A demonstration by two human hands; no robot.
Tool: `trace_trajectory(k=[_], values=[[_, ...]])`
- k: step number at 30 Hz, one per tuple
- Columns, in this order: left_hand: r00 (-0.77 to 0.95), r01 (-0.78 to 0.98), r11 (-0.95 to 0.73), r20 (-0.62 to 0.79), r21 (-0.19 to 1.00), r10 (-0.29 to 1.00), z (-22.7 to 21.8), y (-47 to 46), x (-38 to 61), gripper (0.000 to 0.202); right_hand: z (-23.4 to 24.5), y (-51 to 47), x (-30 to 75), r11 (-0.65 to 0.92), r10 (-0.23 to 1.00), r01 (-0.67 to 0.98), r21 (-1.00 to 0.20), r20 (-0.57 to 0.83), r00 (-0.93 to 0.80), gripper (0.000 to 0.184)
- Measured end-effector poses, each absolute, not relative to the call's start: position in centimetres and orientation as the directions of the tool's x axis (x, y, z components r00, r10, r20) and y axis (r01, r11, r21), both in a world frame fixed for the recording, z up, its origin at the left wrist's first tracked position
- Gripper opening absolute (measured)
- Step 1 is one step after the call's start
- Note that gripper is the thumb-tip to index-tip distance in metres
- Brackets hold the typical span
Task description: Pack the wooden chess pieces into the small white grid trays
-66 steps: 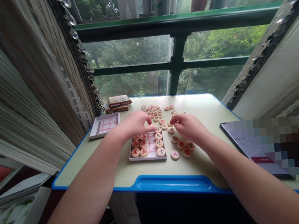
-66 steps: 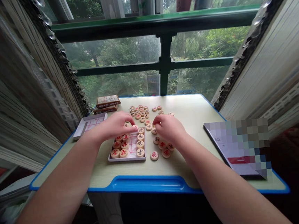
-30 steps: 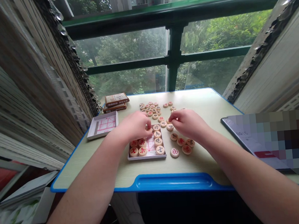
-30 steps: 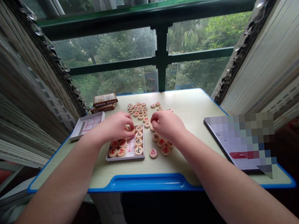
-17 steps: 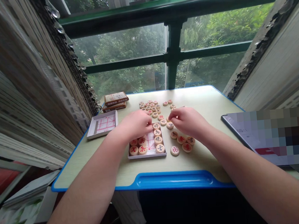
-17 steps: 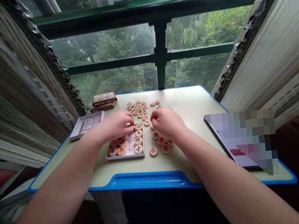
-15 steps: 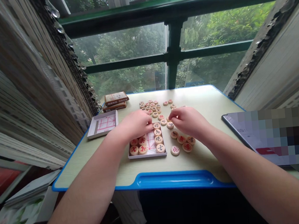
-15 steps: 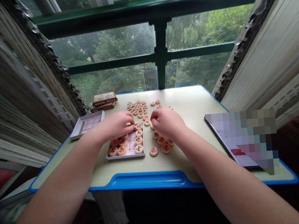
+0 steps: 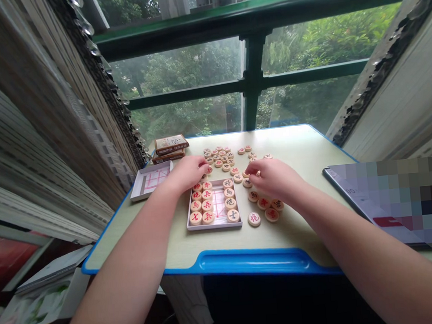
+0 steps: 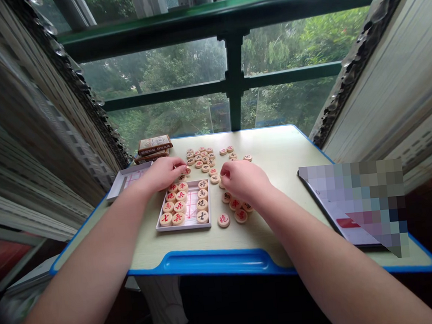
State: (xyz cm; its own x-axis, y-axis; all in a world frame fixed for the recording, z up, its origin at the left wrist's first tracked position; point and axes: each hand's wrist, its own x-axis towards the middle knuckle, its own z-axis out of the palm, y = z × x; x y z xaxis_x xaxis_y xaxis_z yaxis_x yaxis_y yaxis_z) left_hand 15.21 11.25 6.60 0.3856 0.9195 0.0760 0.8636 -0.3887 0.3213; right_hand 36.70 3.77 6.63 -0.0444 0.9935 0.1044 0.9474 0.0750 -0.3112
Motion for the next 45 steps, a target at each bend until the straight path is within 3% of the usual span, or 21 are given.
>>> trace_trajectory(k=[6,10,14,16,19,24,28,34,39,45], values=[[0.373,0.866,-0.384,0.097,0.321,0.923,5.7,12.0,15.3,0.032,6.5,3.7,36.9,0.088,0.995,0.956,-0.281,0.059,-0.075,0.023],[0.358,0.865,-0.381,0.131,0.328,0.925,5.5,12.0,15.4,0.030,6.3,3.9,36.9,0.111,0.990,0.949,-0.294,0.115,-0.080,0.024],[0.376,0.869,-0.405,0.154,0.284,0.914,5.4,12.0,15.4,0.029,5.3,5.6,36.6,0.302,0.931,0.916,-0.264,0.290,-0.223,0.034],[0.371,0.871,-0.405,0.167,0.278,0.913,5.5,12.0,15.4,0.029,4.8,6.7,36.4,0.382,0.905,0.899,-0.216,0.283,-0.316,0.040],[0.338,0.867,-0.385,0.194,0.316,0.921,5.6,11.9,15.3,0.029,4.4,7.5,36.4,0.355,0.925,0.923,-0.149,0.201,-0.323,0.042],[0.288,0.856,-0.358,0.233,0.373,0.929,5.8,11.7,15.2,0.029,5.1,7.1,36.7,0.186,0.958,0.981,-0.046,0.229,-0.171,0.042],[0.308,0.856,-0.375,0.233,0.356,0.923,6.0,11.1,15.8,0.032,5.4,7.2,36.8,0.097,0.970,0.992,-0.083,0.232,-0.075,0.039],[0.354,0.855,-0.390,0.165,0.341,0.920,7.0,9.7,16.4,0.041,5.2,7.4,37.3,0.087,0.962,0.993,-0.077,0.264,-0.064,0.036],[0.402,0.863,-0.375,-0.008,0.339,0.916,7.2,9.0,16.3,0.043,4.7,7.6,37.3,0.068,0.956,0.988,-0.137,0.291,-0.026,0.036],[0.430,0.851,-0.396,-0.025,0.345,0.902,7.0,8.8,16.4,0.043,4.3,7.9,37.1,0.095,0.960,0.980,-0.176,0.276,-0.044,0.025]])
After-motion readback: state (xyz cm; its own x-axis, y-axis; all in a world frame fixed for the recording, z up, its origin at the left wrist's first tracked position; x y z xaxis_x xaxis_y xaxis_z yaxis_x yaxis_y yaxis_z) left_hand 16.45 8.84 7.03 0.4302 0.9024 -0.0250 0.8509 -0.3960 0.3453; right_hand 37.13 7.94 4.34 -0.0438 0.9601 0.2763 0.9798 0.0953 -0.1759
